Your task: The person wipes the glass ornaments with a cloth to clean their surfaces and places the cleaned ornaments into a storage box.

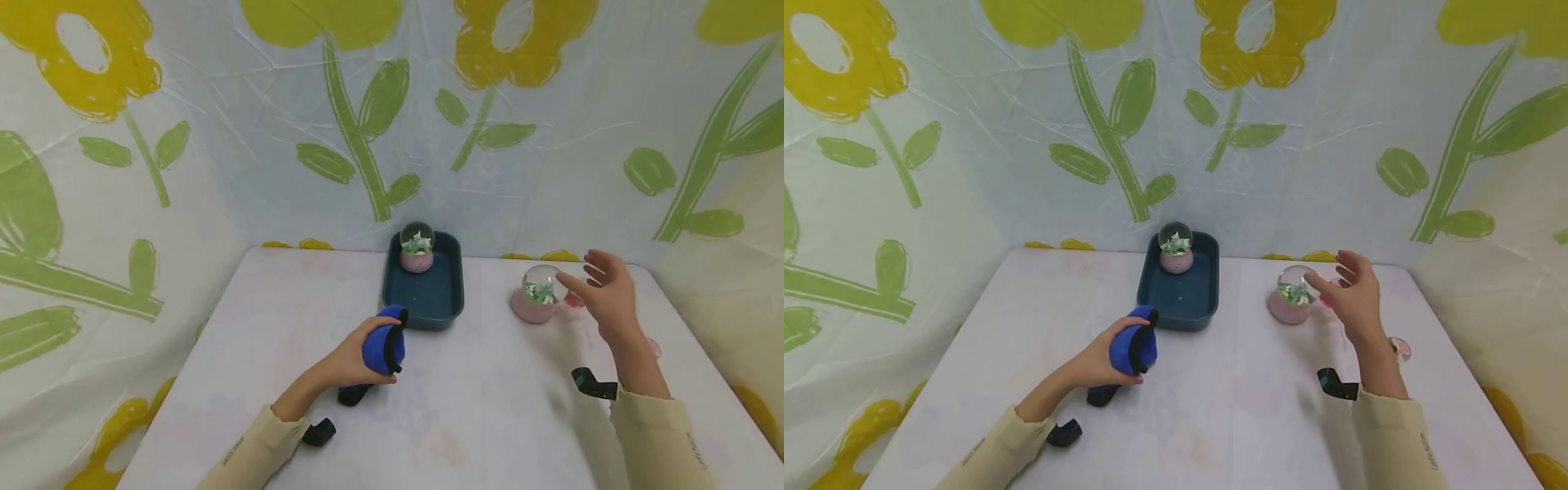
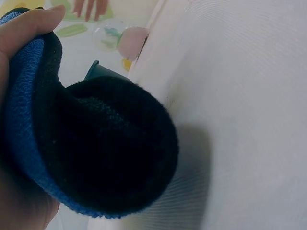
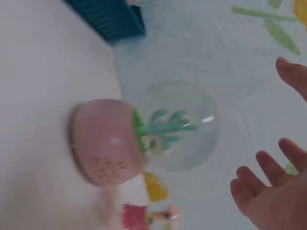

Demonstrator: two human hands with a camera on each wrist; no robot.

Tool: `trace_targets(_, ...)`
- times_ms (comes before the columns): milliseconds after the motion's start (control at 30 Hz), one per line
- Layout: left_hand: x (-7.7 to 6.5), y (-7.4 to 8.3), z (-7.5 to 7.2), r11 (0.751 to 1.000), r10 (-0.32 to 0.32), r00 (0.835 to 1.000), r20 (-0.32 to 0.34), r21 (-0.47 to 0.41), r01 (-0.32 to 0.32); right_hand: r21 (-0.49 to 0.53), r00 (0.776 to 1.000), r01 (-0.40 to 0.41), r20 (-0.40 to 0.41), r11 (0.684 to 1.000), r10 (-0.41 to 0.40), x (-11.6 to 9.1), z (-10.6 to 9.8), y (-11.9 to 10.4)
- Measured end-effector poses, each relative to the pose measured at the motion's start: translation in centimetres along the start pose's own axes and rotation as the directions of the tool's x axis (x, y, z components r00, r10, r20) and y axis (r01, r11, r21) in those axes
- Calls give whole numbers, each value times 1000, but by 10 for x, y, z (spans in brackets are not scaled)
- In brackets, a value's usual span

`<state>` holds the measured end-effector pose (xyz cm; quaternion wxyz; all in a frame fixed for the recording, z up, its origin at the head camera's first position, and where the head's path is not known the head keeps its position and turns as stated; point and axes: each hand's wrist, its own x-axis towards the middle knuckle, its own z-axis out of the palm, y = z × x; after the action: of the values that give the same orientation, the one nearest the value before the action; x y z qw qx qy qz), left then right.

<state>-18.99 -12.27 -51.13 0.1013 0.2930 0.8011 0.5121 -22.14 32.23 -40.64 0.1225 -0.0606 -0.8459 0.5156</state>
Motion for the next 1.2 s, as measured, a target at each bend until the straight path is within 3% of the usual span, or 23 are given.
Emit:
trace_targets(267,5,2,-3,1000,4,1000,13,6,-4,69,995,-96,26,993,94,-7,20,49)
trace_targets(500,7,2,-4,1000,7,1000,18,18,-8,126,993,-110,54,986,104,-7,39,72)
trace_targets(667,3,-2,3,1000,-10,999,32,-9,10,113,986,-168,37,979,165,-10,51,85)
trace_targets(833,3,-1,12,999,-16,997,78,-30,18,78,977,-210,-20,975,212,-12,61,89)
trace_targets(1033,5,3,12,999,-15,999,41,-35,16,44,980,-189,-57,981,192,0,71,82)
trace_targets(1200,6,4,11,999,-21,998,51,-47,24,52,958,-254,-122,966,259,8,80,77)
